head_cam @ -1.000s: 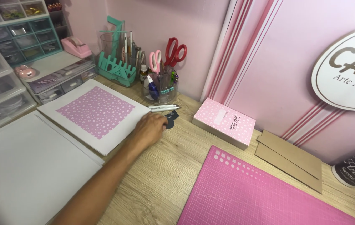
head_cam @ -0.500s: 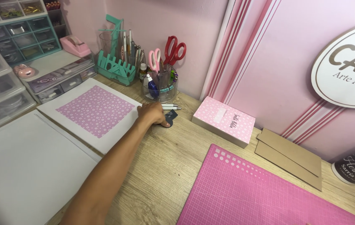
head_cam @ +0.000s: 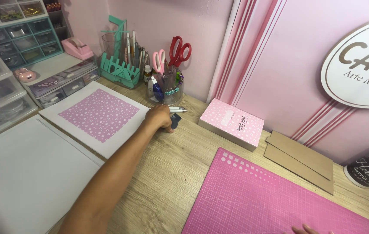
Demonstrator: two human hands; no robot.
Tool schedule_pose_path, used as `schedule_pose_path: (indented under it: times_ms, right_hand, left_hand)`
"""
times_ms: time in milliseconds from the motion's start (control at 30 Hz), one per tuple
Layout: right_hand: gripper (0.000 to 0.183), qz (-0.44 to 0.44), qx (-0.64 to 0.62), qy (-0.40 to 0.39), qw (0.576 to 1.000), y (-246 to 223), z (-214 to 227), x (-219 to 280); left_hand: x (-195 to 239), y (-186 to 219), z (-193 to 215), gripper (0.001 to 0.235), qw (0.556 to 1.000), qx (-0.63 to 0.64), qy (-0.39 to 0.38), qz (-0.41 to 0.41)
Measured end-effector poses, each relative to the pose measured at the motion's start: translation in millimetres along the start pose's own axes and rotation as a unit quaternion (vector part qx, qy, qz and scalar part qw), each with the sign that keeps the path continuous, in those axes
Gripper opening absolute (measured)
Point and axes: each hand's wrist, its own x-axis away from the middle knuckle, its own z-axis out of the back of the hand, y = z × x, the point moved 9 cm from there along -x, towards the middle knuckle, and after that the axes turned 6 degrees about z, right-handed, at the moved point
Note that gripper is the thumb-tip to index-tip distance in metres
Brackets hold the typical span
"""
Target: Wrapping a small book with a decorative paper cover and smoothing it with a scraper tool.
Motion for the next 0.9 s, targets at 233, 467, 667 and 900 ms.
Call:
schedule_pose_path:
  times_ms: [233,467,667,900]
  right_hand:
    - [0.091,-0.047,-0.192,-0.006,0.98,12,164,-229]
    - [0.038,-0.155,-0.608,-0.089,0.773,41,166,-415]
    - [0.027,-0.152,-0.551,-0.018,0.82,48,21,-578]
    - [0.038,-0.124,-0.471,-0.115,0.866,-5,-88,-636]
  left_hand:
    - [21,7,3,0.085,0.989,-0.048,-0.111,0.081]
    - [32,-9,18,0.038,0.979,0.149,-0.136,0.029]
    - [32,-8,1,0.058,0.999,0.023,-0.035,-0.015]
    - [45,-18,-10,0.068,0.997,0.027,-0.069,-0.009]
